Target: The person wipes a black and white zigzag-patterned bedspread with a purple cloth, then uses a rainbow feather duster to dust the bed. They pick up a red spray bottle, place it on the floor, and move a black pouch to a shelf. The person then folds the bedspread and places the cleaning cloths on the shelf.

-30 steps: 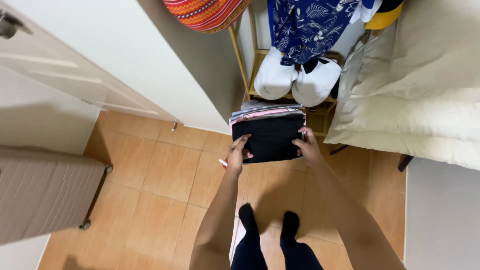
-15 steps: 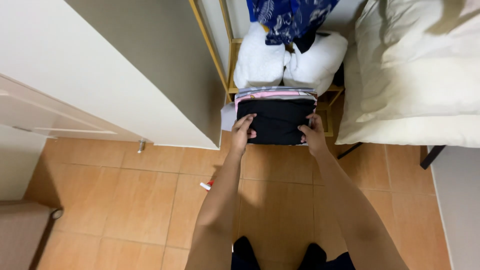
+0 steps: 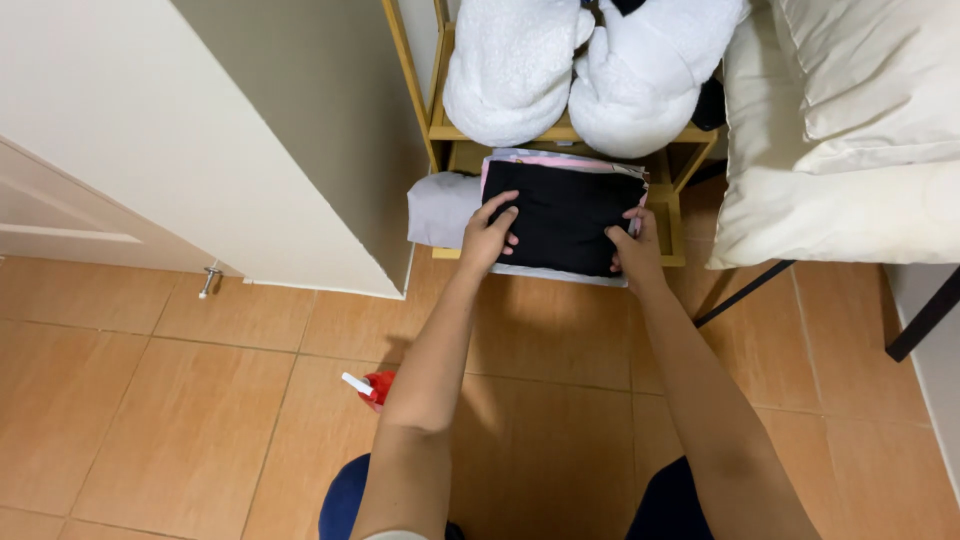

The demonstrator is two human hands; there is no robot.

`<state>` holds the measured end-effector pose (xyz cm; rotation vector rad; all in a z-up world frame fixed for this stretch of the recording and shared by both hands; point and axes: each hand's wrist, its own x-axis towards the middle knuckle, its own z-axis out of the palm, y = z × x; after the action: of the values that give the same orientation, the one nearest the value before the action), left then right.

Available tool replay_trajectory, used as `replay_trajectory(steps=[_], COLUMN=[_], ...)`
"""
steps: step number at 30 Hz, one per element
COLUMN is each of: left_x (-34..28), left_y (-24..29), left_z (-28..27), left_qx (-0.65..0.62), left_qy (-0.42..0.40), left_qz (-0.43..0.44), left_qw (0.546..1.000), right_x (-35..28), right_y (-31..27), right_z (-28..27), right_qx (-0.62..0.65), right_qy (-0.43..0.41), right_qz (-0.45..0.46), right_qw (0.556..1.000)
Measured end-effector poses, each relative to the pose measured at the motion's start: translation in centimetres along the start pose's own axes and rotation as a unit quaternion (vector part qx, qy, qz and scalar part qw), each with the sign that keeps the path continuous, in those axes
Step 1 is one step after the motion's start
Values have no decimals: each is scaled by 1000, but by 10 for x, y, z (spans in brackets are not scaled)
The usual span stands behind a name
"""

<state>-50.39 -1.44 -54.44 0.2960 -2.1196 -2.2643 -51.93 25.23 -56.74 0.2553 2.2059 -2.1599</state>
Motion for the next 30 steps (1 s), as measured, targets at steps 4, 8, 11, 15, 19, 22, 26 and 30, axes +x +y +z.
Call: replay_trajectory(steps=[4,8,11,15,19,22,26,30], left_x=[5,-29,-48,-32,-28,-8,24,62], left_y=[-7,5,-1,-25,-43,-70,-126,-177], left_z=[8,22,31,46,62,65,53,46], left_qx=[65,299,406,314,255,105,88,3], left_qy=[17,74,88,119,122,174,307,314], left_qz=[48,231,202,176,220,212,81,18], left_qw=[997,923,887,925,934,956,944,949], right_x=[25,61,67,80,71,69,67,49], right_y=[12,18,9,7,-6,0,21,42], right_z=[-1,0,-9,-31,-63,-78,-74,-46], right_qx=[-8,-4,-27,-13,-5,-21,-40,-251], right_qy=[15,43,27,29,53,85,107,101], right_qz=[33,73,116,107,124,121,96,-221], right_qw=[999,996,992,994,991,989,989,937])
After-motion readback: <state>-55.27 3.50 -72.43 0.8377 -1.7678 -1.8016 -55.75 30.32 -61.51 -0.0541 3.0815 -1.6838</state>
